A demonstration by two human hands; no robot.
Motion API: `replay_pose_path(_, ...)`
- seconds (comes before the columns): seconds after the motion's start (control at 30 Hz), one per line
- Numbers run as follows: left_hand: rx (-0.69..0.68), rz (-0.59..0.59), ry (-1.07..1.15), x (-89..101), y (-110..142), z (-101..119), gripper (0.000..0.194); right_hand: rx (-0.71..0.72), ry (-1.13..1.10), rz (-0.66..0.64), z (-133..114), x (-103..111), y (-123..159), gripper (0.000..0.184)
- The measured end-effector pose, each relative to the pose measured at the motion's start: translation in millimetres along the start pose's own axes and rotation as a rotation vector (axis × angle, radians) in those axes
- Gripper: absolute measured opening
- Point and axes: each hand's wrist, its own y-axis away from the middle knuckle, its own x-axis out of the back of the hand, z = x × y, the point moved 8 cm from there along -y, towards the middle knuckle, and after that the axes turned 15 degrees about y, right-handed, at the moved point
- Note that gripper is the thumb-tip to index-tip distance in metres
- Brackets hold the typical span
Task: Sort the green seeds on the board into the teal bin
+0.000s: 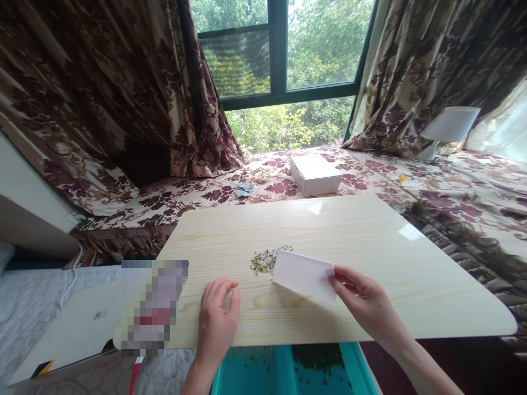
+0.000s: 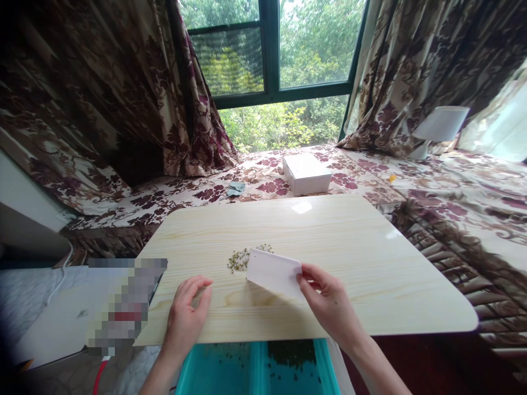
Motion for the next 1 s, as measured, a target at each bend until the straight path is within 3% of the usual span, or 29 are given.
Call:
replay_pose_path(0.4,-0.007,0.005,-0.003,-0.2,1,-2,0.013,-0.064,0.083,0.181,16,46,-9,0.022)
replay_pose_path(0.67,0.005,0.006,0.004,0.3,2,-3,0.014,-0.015,0.152,0.126,4,42,-15,0.022)
replay_pose_path(1.0,0.005,0.0,0.004,-0.1,2,-3,0.013,-0.045,0.178,0.188,20,57,-10,0.023)
